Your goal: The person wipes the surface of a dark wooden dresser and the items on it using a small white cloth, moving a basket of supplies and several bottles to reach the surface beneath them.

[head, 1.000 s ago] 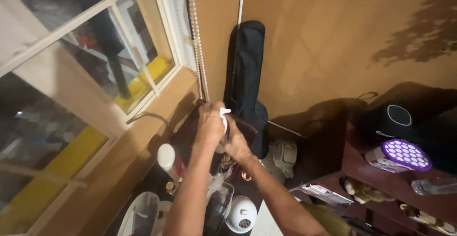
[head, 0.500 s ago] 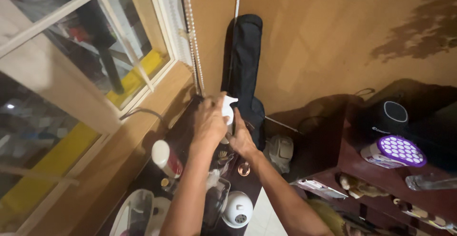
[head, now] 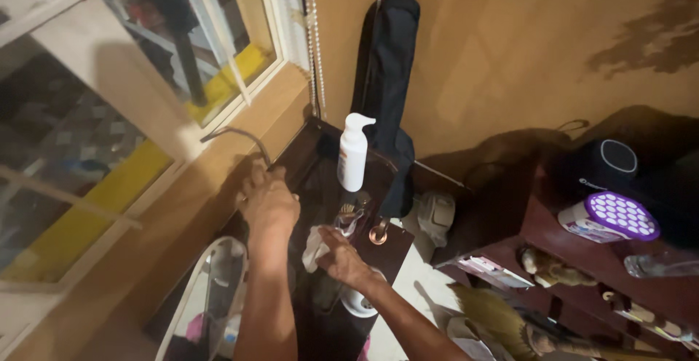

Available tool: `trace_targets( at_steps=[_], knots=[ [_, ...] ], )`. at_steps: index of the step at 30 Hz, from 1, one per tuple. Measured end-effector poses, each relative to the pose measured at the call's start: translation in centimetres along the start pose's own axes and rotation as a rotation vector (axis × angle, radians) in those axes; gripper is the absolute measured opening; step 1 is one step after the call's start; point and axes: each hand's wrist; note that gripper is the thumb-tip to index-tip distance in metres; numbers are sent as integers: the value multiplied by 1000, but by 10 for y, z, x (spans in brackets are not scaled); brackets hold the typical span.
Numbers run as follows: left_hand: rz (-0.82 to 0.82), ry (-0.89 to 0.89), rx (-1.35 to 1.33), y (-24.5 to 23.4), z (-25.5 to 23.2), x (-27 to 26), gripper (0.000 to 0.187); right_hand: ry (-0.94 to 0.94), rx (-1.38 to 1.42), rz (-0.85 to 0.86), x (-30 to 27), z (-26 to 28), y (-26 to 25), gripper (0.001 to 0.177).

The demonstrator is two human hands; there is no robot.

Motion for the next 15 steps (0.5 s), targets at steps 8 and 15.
trace_targets(
  at_steps=[8, 15],
  knots=[
    [-170, 73, -78, 29, 2, -10, 66, 138, -114, -40, 0, 20, -19, 75],
    [-223, 328, -200, 30, -26, -23, 69, 168, 66, -165, 6, 26, -41, 81]
  ],
)
Point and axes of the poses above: each hand's wrist, its own x-axis towards the middle knuckle, its own y-axis out of the palm, z = x × y, and after that the axes turned 15 degrees about -z, right-handed
